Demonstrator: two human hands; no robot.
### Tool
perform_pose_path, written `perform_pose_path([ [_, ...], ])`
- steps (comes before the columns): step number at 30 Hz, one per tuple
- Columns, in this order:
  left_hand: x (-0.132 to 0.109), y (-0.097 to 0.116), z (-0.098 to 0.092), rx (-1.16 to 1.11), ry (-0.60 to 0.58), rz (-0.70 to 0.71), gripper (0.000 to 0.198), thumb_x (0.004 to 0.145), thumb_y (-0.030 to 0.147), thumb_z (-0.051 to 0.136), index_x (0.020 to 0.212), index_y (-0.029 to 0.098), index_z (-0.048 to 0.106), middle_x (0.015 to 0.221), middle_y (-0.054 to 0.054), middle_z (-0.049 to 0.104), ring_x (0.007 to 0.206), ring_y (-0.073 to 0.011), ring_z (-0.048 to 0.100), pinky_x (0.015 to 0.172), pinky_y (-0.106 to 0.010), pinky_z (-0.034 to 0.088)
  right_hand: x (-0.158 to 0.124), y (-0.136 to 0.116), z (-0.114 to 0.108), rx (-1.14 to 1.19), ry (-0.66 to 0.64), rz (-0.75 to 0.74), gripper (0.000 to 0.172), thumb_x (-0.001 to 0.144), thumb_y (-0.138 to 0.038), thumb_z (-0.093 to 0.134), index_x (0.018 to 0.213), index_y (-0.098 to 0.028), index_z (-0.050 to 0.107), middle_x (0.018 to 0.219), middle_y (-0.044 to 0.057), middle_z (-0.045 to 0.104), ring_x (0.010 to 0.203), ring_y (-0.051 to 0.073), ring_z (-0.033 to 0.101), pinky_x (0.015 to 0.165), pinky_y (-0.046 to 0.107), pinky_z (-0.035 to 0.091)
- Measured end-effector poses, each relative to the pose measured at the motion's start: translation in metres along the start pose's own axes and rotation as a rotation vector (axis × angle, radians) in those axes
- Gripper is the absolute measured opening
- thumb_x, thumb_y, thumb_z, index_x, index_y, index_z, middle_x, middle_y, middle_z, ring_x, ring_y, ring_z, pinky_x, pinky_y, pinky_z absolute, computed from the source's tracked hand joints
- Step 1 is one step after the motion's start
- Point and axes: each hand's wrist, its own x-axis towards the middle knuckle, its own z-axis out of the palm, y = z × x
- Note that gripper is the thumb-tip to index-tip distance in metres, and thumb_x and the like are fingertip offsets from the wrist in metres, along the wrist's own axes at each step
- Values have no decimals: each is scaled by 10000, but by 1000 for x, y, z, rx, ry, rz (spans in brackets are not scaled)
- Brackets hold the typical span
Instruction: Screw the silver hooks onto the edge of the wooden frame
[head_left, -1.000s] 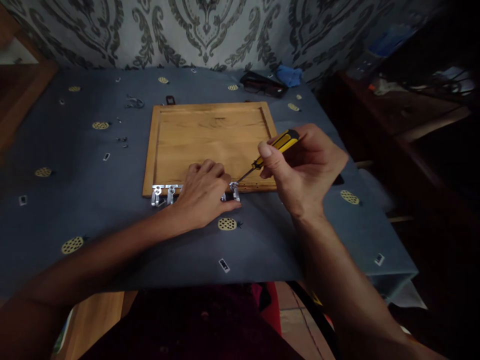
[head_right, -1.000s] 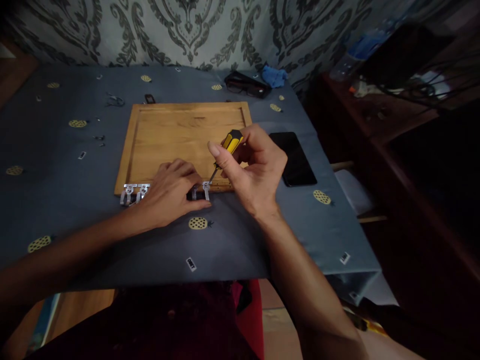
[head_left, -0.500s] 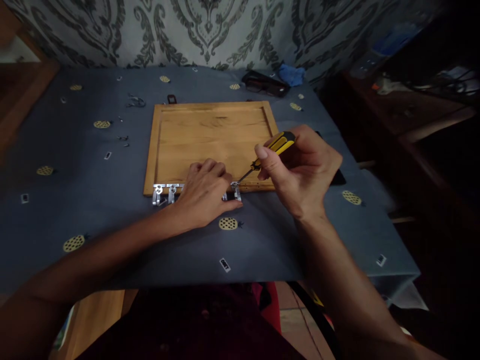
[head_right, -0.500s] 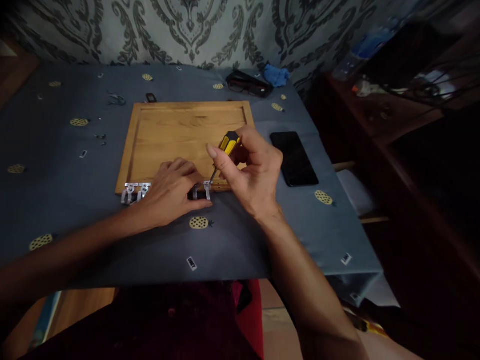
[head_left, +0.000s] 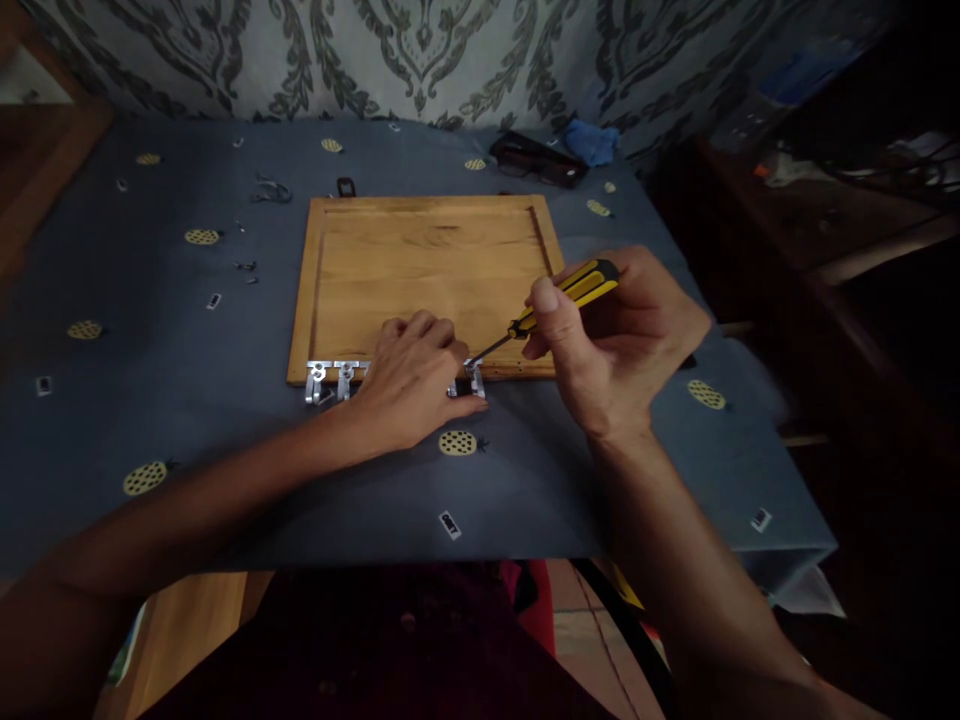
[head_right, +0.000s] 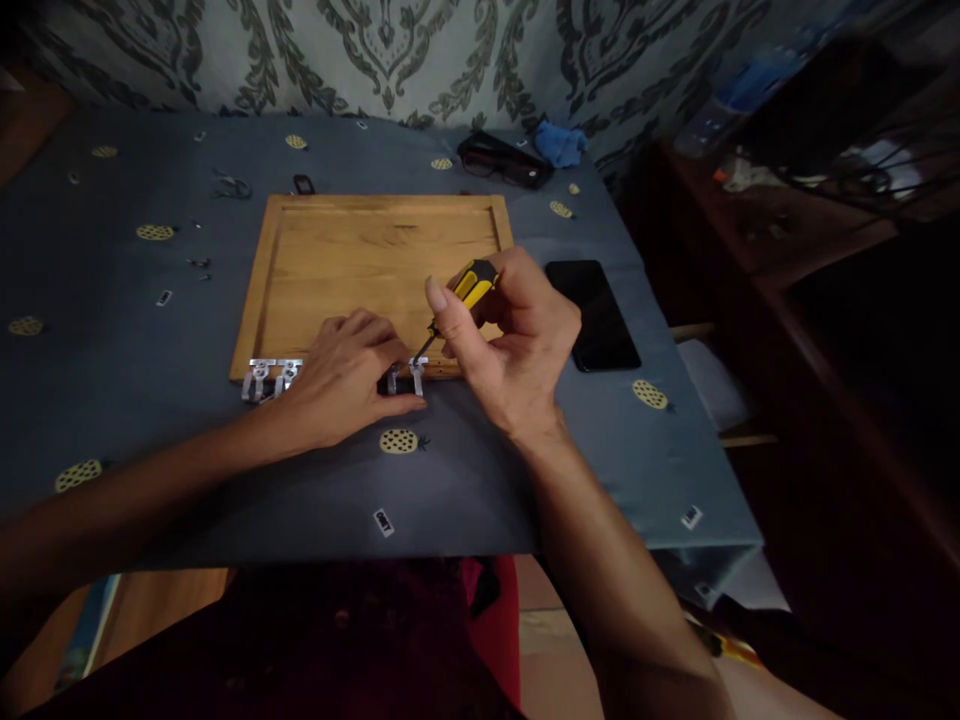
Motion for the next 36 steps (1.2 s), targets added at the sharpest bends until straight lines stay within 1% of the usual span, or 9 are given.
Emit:
perform_pose_path([
  [5,0,1,0,-4,7,-1,399,862,505,761,1034,148,715,1086,-108,664,1121,-316,535,924,-437,403,1,-1,0,0,-8,7,298,793,-439,836,717,-280,596,678,-44,587,461,114,547,384,286,430],
  [11,0,1,-1,3,5,-4,401,860,494,766,1041,140,713,1092,-113,667,1130,-321,542,922,-443,411,0,3,-2,-18,-11,-11,239,833,-373,809,725,-282,615,668,-46,582,485,110,542,428,295,431],
  [14,0,0,0,12,23,3,392,855,502,769,1018,150,712,1076,-112,673,1114,-318,544,908,-438,413,2,3,-2,17,-34,0,251,800,-364,842,720,-274,622,665,-54,583,473,97,548,421,275,428],
  [17,0,0,2,16,29,10,395,857,508,765,1022,153,709,1082,-112,673,1113,-315,543,906,-432,411,7,0,-4,60,-91,44,255,763,-409,866,742,-273,651,695,-55,614,458,88,548,396,256,436],
  [21,-1,-1,4,24,43,13,388,865,506,757,1025,156,709,1082,-108,673,1104,-307,542,911,-427,410,15,-3,-13,109,-231,99,229,806,-484,814,847,-273,733,839,-31,721,466,78,589,413,245,486],
  [24,-1,-2,4,27,42,16,400,860,514,760,1020,151,712,1077,-109,672,1103,-309,542,913,-432,410,19,-5,-19,141,-294,109,232,827,-471,800,774,-251,747,860,-8,751,452,82,606,425,261,511],
  [29,-1,-1,4,16,19,4,415,848,522,771,1025,150,716,1092,-109,672,1125,-319,548,921,-444,416,18,-5,-20,101,-244,63,202,794,-434,842,714,-271,754,681,-23,690,463,103,579,400,274,476],
  [32,-1,-2,3,14,23,10,407,856,518,765,1035,155,712,1101,-107,675,1131,-318,553,925,-445,422,14,-5,-16,50,-183,46,202,738,-441,880,698,-294,749,666,-26,671,459,120,541,380,305,416],
  [36,-1,-1,3,16,29,10,392,863,500,764,1047,157,708,1123,-112,679,1131,-315,549,924,-444,424,9,-4,-10,-62,-91,-13,316,676,-480,910,622,-283,668,602,-28,601,486,141,493,444,347,381],
])
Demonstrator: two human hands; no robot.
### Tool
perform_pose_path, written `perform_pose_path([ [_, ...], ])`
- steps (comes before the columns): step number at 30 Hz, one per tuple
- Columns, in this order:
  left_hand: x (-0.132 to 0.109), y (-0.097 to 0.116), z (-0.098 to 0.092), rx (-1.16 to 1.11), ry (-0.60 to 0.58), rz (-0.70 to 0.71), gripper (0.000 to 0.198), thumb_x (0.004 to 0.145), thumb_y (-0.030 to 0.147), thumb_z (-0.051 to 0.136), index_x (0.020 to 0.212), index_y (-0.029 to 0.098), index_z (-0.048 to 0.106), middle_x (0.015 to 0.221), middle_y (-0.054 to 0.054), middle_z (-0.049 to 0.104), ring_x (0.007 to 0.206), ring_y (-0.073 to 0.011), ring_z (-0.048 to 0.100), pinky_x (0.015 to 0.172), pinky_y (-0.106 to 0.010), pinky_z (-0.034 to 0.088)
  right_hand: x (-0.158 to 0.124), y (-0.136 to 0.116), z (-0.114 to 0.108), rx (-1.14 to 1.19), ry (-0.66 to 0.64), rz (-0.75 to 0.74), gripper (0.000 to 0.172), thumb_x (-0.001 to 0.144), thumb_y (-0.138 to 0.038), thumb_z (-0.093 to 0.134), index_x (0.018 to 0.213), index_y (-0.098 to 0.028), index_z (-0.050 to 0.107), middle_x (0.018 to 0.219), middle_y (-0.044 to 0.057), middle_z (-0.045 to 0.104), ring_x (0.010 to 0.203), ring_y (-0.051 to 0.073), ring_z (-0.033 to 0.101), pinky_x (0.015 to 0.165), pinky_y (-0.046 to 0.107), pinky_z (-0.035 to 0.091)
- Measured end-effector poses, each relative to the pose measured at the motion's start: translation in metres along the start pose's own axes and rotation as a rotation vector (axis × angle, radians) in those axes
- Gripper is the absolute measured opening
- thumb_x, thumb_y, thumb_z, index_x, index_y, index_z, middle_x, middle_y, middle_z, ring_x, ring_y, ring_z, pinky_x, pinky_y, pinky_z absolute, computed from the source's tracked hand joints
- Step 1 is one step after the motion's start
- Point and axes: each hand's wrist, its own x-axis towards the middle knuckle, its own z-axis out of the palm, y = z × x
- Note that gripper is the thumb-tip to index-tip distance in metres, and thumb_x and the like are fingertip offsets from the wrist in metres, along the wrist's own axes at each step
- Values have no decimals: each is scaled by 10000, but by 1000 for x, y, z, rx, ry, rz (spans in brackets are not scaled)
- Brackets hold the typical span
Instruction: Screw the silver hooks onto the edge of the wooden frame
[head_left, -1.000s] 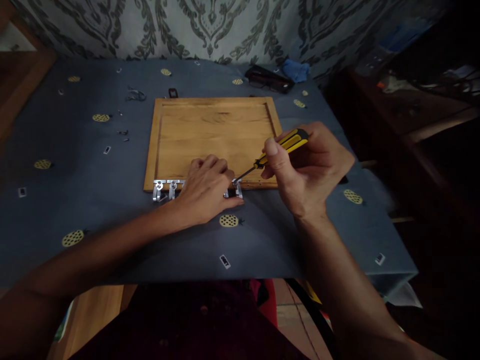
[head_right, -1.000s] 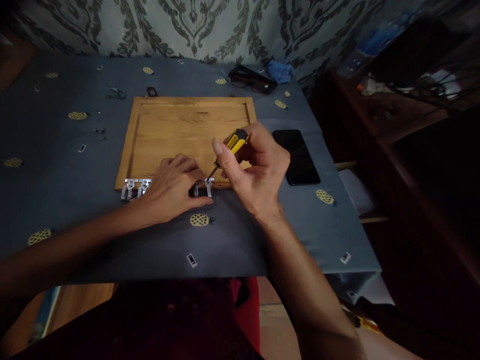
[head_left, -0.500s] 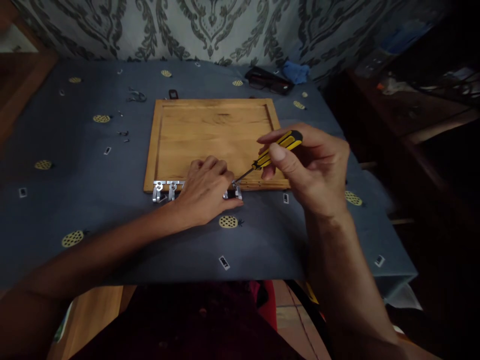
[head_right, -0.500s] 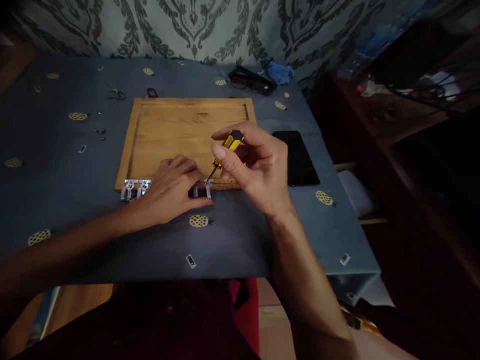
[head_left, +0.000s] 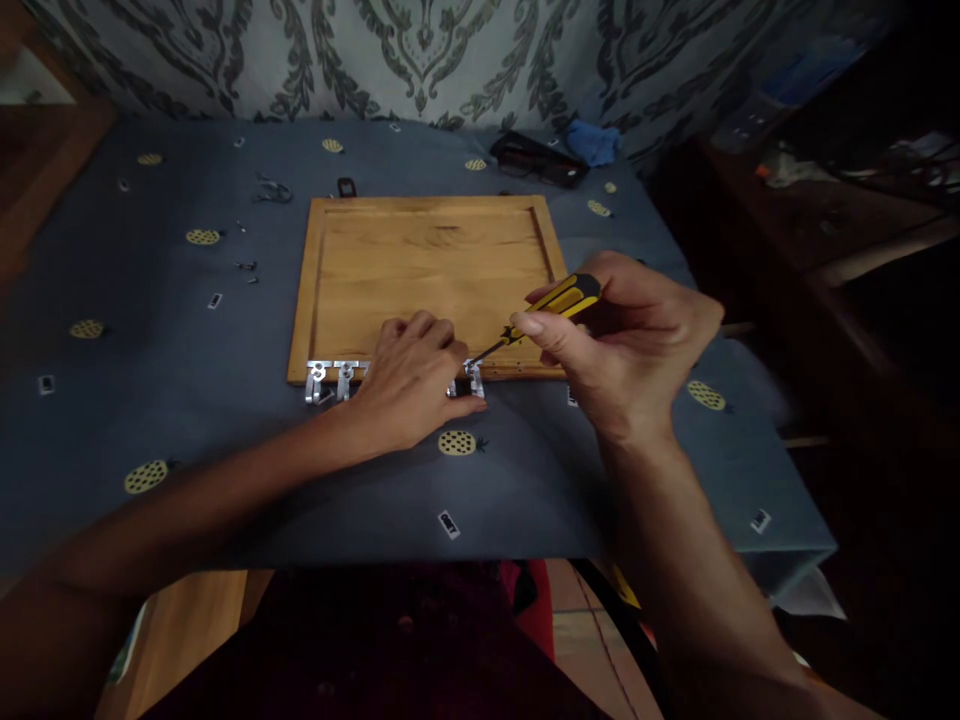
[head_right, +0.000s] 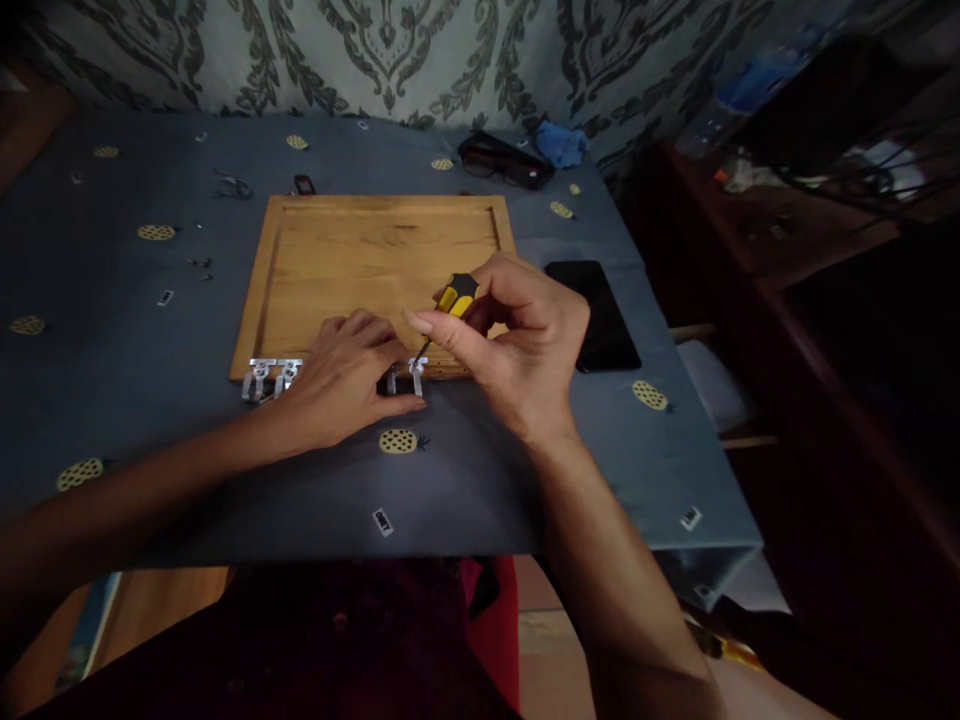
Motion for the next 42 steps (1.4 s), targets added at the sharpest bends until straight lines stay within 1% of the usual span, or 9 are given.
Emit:
perform_pose_path([
  [5,1,1,0,3,-23,-15,417,867,508,756,1065,145,713,1121,-118,670,1149,-328,542,942,-456,419,-2,4,3,-79,43,-80,416,711,-496,886,596,-251,571,571,-44,546,486,117,465,460,317,348],
  [10,1,2,-3,-13,-49,-26,426,872,517,747,1063,138,717,1118,-117,664,1166,-336,539,948,-461,413,-3,3,4,-120,70,-160,377,781,-447,847,615,-246,575,575,-49,528,510,116,465,497,307,354],
  [14,2,2,-3,-18,-55,-29,404,866,499,760,1042,137,718,1098,-111,665,1145,-328,539,928,-447,407,-4,-3,3,-130,255,-167,331,867,-473,752,657,-253,621,597,-34,535,516,126,438,484,297,316],
  [16,1,1,-2,-20,-29,-17,398,859,495,769,1035,141,720,1076,-104,667,1121,-317,540,917,-436,402,-4,-3,1,-130,308,-164,320,870,-465,748,662,-253,630,577,-34,518,510,126,421,474,294,303],
  [20,1,-1,2,-11,13,-5,402,849,509,775,1016,148,722,1059,-105,666,1103,-312,536,903,-426,398,-2,2,0,-136,206,-140,348,851,-459,777,635,-258,592,547,-37,517,474,123,407,476,328,279],
  [24,1,0,0,-16,-18,-8,409,864,499,763,1058,141,716,1092,-106,665,1125,-314,539,933,-438,403,-3,5,0,-135,130,-107,351,807,-491,813,644,-276,588,571,-37,504,466,137,430,468,346,297],
  [27,1,1,-1,-11,-26,-13,415,860,502,766,1055,139,717,1098,-110,665,1136,-318,536,941,-443,405,-4,5,0,-119,109,-78,346,791,-492,826,649,-283,590,584,-40,510,469,139,443,468,344,311],
  [35,1,0,0,-5,-11,-6,424,852,511,770,1054,142,716,1098,-110,668,1133,-324,541,926,-449,412,-4,6,4,-142,90,-97,342,813,-431,819,638,-262,579,569,-48,513,506,123,470,495,314,376],
  [42,1,1,-1,-5,-27,-15,423,864,507,758,1066,138,714,1104,-110,664,1148,-326,545,949,-456,415,1,5,3,-37,30,-111,309,788,-393,852,634,-255,622,593,-52,548,510,99,486,490,291,390],
])
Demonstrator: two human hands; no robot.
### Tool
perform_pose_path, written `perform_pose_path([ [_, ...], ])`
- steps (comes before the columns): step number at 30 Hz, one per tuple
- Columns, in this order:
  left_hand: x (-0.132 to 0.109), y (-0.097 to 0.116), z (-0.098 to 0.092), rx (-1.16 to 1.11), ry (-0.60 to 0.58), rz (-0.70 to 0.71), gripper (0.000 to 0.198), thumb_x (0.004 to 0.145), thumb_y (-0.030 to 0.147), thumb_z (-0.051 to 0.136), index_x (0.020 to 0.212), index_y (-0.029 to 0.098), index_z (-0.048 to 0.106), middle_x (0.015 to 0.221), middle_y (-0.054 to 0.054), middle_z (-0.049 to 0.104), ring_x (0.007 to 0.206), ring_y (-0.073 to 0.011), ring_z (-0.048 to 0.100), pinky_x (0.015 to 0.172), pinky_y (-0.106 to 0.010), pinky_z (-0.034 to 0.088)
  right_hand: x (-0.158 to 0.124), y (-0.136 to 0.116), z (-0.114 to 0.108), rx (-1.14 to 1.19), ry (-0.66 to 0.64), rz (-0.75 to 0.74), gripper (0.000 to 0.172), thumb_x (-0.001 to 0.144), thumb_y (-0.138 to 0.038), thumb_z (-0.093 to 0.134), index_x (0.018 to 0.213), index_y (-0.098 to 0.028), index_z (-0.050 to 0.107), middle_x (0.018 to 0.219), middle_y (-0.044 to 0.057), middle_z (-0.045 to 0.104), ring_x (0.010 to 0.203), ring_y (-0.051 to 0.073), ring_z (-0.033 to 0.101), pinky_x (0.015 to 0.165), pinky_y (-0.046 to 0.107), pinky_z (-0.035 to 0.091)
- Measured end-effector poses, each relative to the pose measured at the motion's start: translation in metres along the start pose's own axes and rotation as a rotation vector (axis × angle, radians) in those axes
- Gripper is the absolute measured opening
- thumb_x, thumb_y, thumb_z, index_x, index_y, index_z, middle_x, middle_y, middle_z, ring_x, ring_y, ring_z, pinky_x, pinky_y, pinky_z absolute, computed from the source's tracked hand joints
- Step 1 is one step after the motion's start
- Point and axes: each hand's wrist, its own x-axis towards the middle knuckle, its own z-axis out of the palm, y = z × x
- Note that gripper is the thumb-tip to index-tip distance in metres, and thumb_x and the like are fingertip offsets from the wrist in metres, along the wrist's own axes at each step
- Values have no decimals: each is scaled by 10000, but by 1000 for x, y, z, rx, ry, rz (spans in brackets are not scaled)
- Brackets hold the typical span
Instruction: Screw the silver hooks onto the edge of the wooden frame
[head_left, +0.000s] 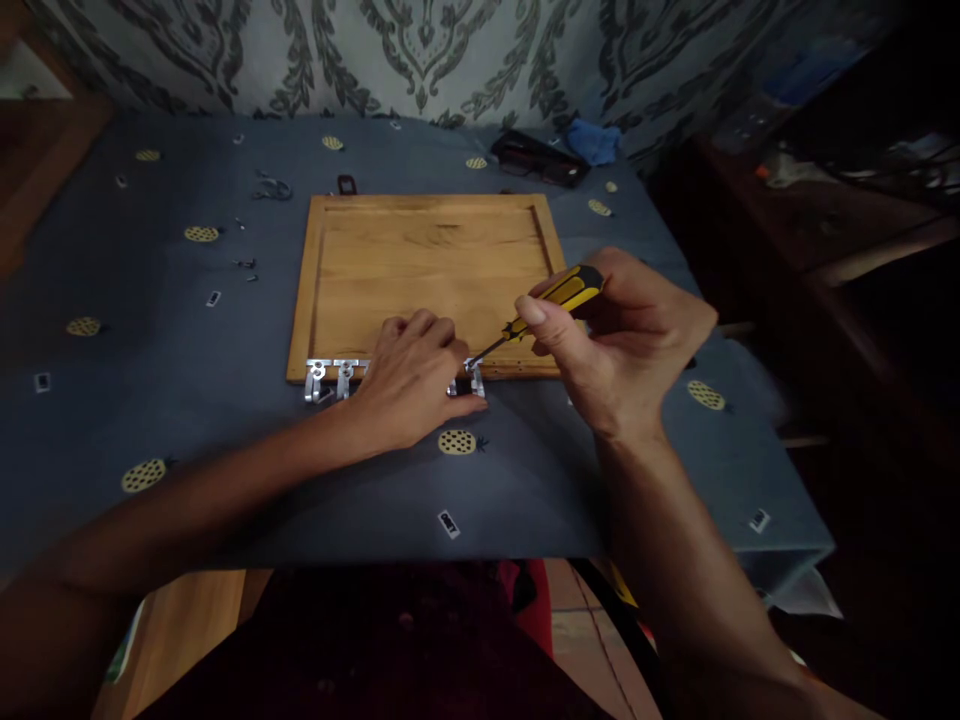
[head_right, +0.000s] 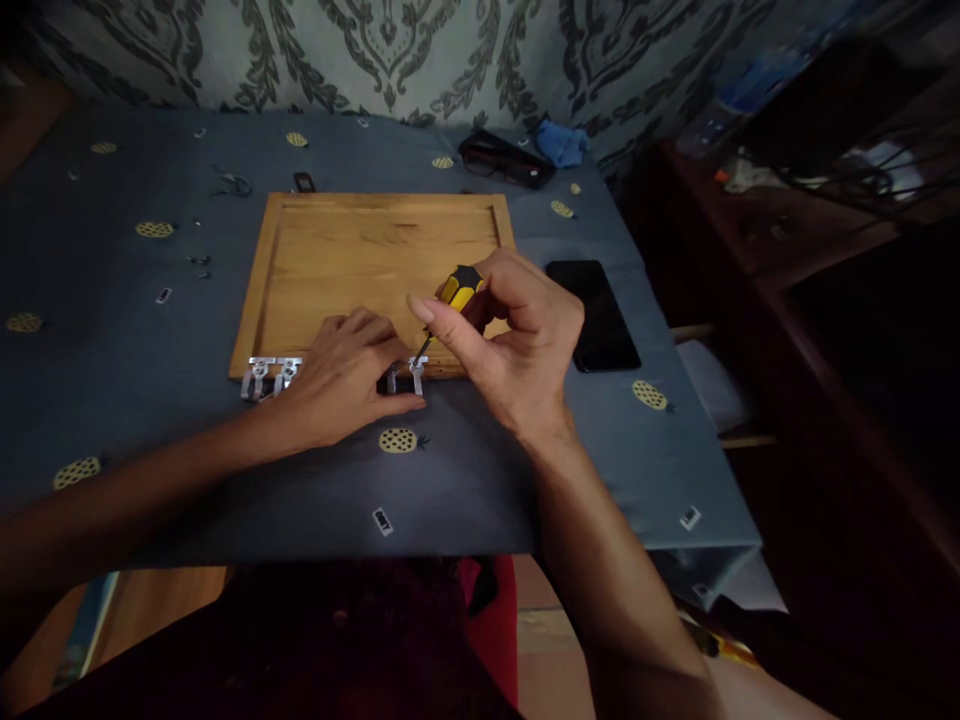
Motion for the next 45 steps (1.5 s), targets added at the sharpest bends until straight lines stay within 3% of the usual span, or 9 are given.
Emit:
perform_pose_path([
  [7,0,-1,1,7,13,4,412,860,516,759,1039,147,716,1099,-109,667,1130,-318,547,924,-441,420,2,-4,-7,207,-137,216,133,830,-401,806,837,-283,745,796,-30,699,535,100,609,450,255,494],
  [10,0,-1,1,12,20,12,410,858,519,761,1035,152,715,1090,-109,671,1124,-315,549,920,-437,422,3,-3,-11,247,-198,221,98,849,-367,790,841,-275,757,888,-7,741,580,119,658,494,279,563],
  [13,-1,-1,1,12,19,18,408,863,516,758,1036,150,710,1090,-111,671,1121,-313,551,919,-436,421,5,-3,-13,224,-211,185,123,837,-362,804,787,-264,749,867,-13,753,509,100,633,465,271,548],
  [21,0,-1,0,5,9,12,387,872,491,755,1044,148,703,1103,-112,671,1120,-310,543,919,-431,413,1,0,-6,112,-101,138,234,753,-432,870,730,-252,721,683,-44,696,452,86,568,382,235,435],
  [28,0,0,-1,7,7,7,389,867,497,757,1042,153,702,1088,-109,667,1123,-313,542,935,-438,410,-4,4,-3,28,-44,86,314,732,-480,877,705,-254,661,652,-49,640,497,99,547,434,256,433],
  [35,0,-1,0,-3,24,23,376,860,495,768,1020,160,704,1076,-107,673,1111,-310,551,916,-436,422,-9,4,-2,29,-43,78,189,767,-398,864,758,-283,715,719,-38,682,509,117,574,425,274,453],
  [42,0,0,-1,-20,0,1,383,860,487,769,1015,141,712,1066,-102,668,1107,-305,541,917,-426,404,-6,-2,1,149,236,16,85,833,-361,799,802,-327,728,692,-56,660,471,122,583,381,279,420],
  [45,0,-1,0,-24,16,8,379,862,485,766,1011,141,713,1070,-102,670,1101,-301,538,915,-425,401,-2,-1,1,121,231,13,146,813,-354,822,754,-296,702,665,-46,639,445,118,574,354,272,387],
])
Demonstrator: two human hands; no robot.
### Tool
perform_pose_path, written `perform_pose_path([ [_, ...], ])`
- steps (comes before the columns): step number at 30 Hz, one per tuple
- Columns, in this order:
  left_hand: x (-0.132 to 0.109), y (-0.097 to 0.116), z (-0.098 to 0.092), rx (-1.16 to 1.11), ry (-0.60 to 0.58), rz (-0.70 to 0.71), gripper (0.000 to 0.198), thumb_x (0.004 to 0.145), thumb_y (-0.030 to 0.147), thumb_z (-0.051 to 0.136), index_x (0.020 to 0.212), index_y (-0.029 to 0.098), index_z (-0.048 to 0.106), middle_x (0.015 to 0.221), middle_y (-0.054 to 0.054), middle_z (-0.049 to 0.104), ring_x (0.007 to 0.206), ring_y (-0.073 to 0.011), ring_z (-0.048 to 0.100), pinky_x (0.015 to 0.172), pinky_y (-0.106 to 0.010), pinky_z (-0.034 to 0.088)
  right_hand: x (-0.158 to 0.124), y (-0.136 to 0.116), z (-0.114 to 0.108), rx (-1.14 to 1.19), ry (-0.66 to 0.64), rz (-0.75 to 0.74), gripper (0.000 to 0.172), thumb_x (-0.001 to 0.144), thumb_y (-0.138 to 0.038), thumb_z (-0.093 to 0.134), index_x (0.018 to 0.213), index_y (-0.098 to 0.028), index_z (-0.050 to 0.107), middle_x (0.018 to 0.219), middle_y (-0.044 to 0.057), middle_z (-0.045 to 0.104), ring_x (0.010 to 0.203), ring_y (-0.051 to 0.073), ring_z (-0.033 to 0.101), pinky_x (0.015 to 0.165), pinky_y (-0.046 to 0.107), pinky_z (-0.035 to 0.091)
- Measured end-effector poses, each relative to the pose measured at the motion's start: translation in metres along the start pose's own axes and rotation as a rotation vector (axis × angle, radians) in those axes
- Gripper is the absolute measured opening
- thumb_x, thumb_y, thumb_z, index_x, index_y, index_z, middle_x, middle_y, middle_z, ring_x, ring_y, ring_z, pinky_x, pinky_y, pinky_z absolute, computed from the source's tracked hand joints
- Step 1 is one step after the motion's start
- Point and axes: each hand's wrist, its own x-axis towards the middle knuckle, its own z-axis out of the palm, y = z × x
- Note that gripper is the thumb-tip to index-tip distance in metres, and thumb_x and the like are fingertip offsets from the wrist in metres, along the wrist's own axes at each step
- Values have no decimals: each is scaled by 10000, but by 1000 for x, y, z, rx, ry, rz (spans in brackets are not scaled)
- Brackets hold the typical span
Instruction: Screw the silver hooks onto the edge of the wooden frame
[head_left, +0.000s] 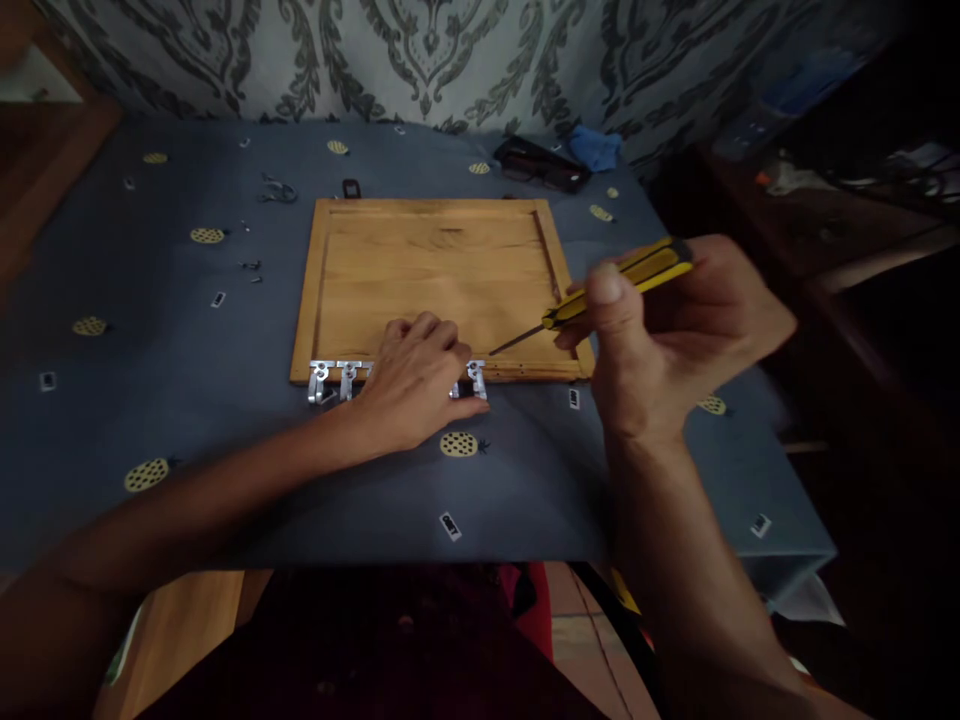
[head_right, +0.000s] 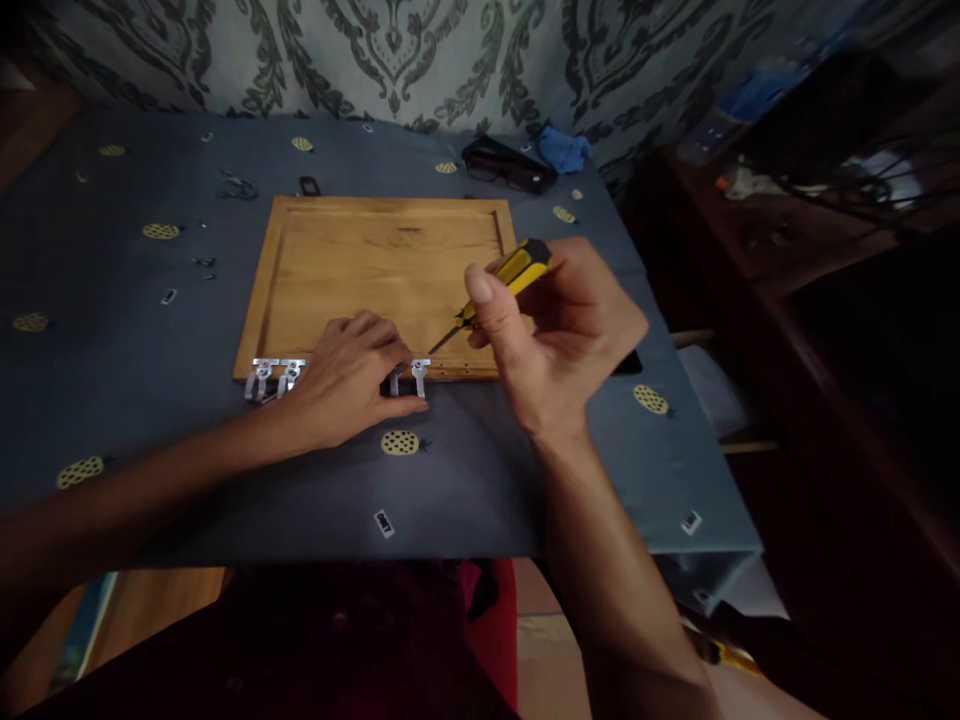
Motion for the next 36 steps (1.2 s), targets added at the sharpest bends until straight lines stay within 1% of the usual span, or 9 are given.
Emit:
perform_pose_path([
  [3,0,-1,1,3,3,3,393,870,490,757,1041,138,714,1093,-106,667,1112,-305,537,927,-433,401,0,3,0,-24,-87,11,203,793,-364,845,736,-266,676,648,-39,625,440,112,577,357,260,393],
  [6,0,-1,1,3,0,9,405,873,490,754,1068,137,714,1108,-109,665,1122,-309,537,936,-439,402,-1,6,0,-38,-140,32,254,773,-383,863,733,-256,647,646,-40,617,452,110,589,380,258,418],
  [15,1,1,1,11,11,5,383,862,481,767,1043,147,718,1084,-110,673,1108,-311,539,919,-438,407,-3,5,1,-59,-148,53,289,809,-435,819,717,-253,614,662,-40,608,468,111,573,405,268,428],
  [20,1,0,2,16,22,7,386,853,486,776,1030,149,718,1070,-110,676,1105,-311,544,917,-438,413,-5,6,2,-19,-160,35,256,799,-369,834,731,-242,622,669,-46,605,470,107,564,412,269,442],
  [24,1,1,0,11,-5,0,393,863,488,766,1042,142,713,1086,-111,670,1125,-316,544,929,-441,412,-6,7,1,-60,-182,73,238,834,-382,799,736,-252,625,678,-47,603,493,105,564,440,269,451],
  [29,1,1,-2,16,-10,4,383,872,479,757,1044,141,709,1086,-112,666,1112,-310,539,923,-436,408,-5,6,1,-75,-208,105,261,782,-440,838,724,-275,644,682,-42,613,510,114,556,433,267,456],
  [31,0,0,-1,19,4,15,375,873,480,755,1042,149,706,1085,-109,671,1099,-303,541,918,-433,411,-3,6,0,-54,-242,118,259,773,-442,846,725,-272,656,696,-41,627,503,107,559,419,257,448],
  [33,0,0,0,20,13,20,375,873,483,755,1040,151,706,1087,-110,673,1097,-303,543,918,-433,412,1,6,-2,-15,-294,139,230,769,-436,852,772,-273,690,730,-43,651,487,96,564,403,243,442],
  [36,0,-1,1,20,4,12,398,870,494,755,1051,142,709,1094,-115,667,1114,-312,540,927,-438,409,8,3,-8,34,-419,170,189,791,-429,837,851,-277,743,788,-33,696,526,98,602,438,239,480],
])
